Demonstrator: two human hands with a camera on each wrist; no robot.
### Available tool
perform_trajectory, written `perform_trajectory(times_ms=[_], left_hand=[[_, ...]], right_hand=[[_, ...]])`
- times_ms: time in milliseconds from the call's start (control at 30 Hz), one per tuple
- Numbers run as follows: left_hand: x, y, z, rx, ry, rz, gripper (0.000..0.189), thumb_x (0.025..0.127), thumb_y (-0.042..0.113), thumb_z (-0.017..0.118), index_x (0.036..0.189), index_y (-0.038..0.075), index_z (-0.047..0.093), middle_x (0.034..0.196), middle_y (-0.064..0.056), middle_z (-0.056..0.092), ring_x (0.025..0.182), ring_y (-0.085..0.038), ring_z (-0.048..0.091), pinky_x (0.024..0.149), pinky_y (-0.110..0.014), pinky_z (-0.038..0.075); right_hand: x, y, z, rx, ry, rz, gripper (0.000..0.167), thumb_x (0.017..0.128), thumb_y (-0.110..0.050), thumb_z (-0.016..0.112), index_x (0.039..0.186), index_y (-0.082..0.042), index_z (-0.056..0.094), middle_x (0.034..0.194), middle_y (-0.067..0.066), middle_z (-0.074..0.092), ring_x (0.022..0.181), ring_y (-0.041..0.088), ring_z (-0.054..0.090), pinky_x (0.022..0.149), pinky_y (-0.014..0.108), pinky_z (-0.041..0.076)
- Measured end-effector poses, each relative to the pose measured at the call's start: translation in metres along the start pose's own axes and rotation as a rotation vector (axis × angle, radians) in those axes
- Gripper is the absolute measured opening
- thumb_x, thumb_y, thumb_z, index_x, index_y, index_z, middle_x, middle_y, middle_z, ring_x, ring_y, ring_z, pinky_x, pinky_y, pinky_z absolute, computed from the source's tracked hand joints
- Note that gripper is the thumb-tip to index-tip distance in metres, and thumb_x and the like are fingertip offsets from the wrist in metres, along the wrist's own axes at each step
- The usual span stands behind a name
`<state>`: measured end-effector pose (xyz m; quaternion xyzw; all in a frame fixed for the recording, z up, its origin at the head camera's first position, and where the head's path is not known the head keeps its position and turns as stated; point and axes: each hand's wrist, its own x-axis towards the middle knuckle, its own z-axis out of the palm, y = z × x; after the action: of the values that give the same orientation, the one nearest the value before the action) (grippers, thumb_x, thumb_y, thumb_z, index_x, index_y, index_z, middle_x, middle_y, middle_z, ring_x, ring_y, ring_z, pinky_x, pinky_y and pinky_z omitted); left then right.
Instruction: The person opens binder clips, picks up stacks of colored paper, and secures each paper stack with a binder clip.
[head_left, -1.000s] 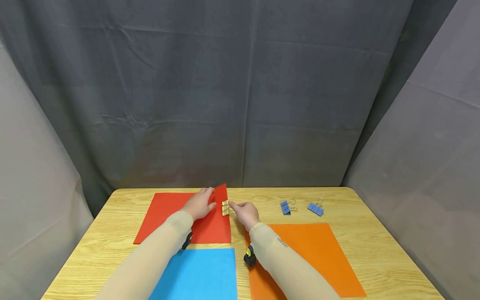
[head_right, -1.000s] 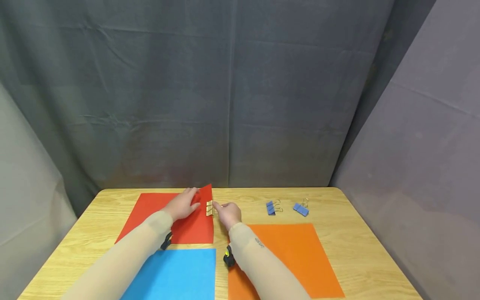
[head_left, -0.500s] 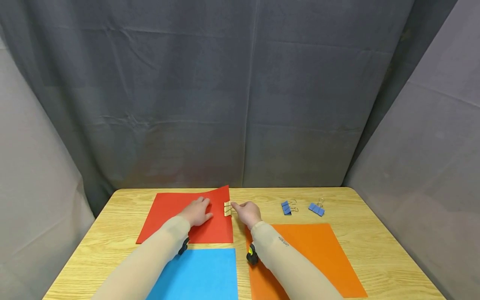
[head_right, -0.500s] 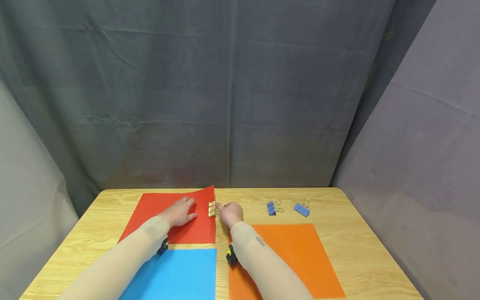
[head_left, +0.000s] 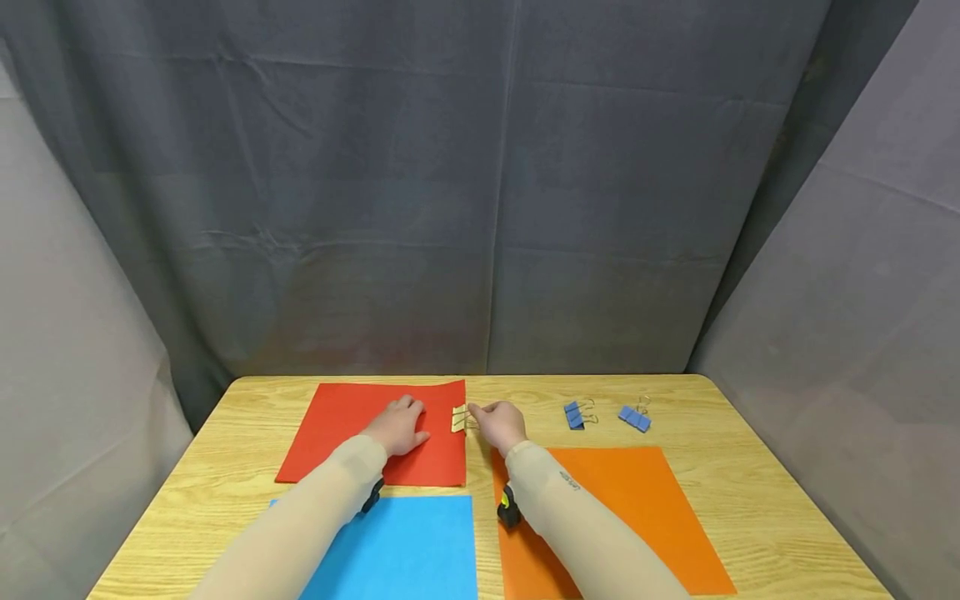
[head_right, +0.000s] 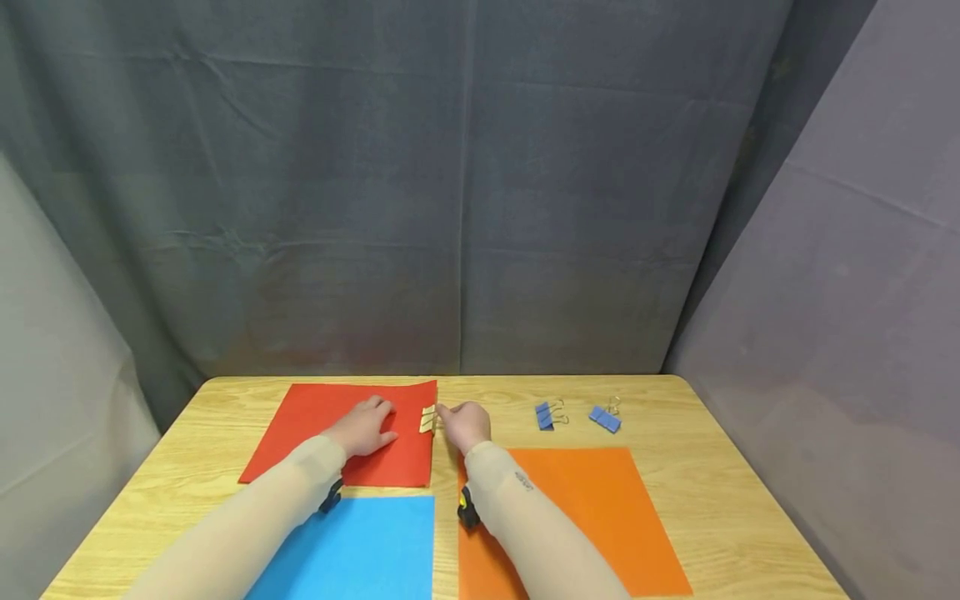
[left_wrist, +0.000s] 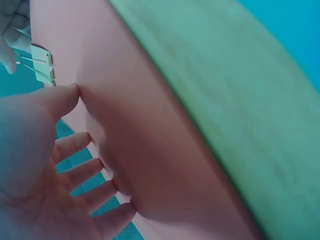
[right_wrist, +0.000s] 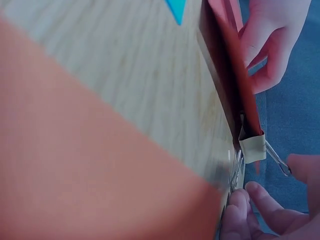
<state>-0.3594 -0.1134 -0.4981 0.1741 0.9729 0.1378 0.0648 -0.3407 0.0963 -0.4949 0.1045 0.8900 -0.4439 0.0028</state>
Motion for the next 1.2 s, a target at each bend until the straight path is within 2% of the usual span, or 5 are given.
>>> perform_trajectory(times_ms=[267,533,733,1000,1200], left_hand=[[0.003,-0.003,0.007,0.019,0.019,-0.012,0.061,0.098,0.036,0.071,0.146,0.004,0.05,0.151,-0.02,0.047,0.137,-0.038,0.048,0.113,-0.05,0.046],[0.006,-0.006,0.009,-0.014,0.01,-0.016,0.062,0.099,0.037,0.07,0.147,0.003,0.049,0.154,-0.021,0.044,0.14,-0.039,0.045,0.114,-0.051,0.044],[0.003,-0.006,0.002,-0.09,0.014,-0.029,0.061,0.098,0.037,0.07,0.145,0.004,0.052,0.151,-0.019,0.047,0.137,-0.036,0.048,0.113,-0.051,0.045],[-0.024,0.005,-0.019,-0.126,0.023,-0.056,0.066,0.096,0.042,0.072,0.148,0.008,0.051,0.15,-0.015,0.05,0.138,-0.035,0.049,0.108,-0.052,0.05],[-0.045,0.01,-0.025,-0.141,0.072,-0.037,0.06,0.095,0.042,0.073,0.143,0.009,0.056,0.14,-0.013,0.058,0.127,-0.032,0.058,0.105,-0.05,0.053]], right_hand=[[0.0,-0.001,-0.001,0.001,-0.008,0.008,0.042,0.101,-0.043,0.064,0.111,-0.003,0.076,0.108,0.01,0.074,0.085,0.022,0.062,0.072,0.034,0.051],[-0.009,0.0,-0.014,-0.036,-0.023,-0.07,0.036,0.103,-0.035,0.062,0.114,-0.004,0.075,0.103,0.01,0.076,0.078,0.018,0.065,0.064,0.03,0.05],[-0.014,0.005,-0.033,-0.068,-0.013,-0.146,0.028,0.103,-0.029,0.063,0.113,-0.006,0.075,0.106,0.008,0.073,0.085,0.019,0.063,0.079,0.038,0.056],[-0.023,0.019,-0.064,-0.07,0.035,-0.194,0.028,0.103,-0.028,0.062,0.116,-0.006,0.074,0.108,0.009,0.073,0.087,0.02,0.065,0.081,0.041,0.056],[-0.025,0.032,-0.087,-0.096,0.046,-0.213,0.028,0.104,-0.025,0.062,0.118,-0.004,0.073,0.109,0.01,0.074,0.088,0.021,0.066,0.082,0.042,0.056]])
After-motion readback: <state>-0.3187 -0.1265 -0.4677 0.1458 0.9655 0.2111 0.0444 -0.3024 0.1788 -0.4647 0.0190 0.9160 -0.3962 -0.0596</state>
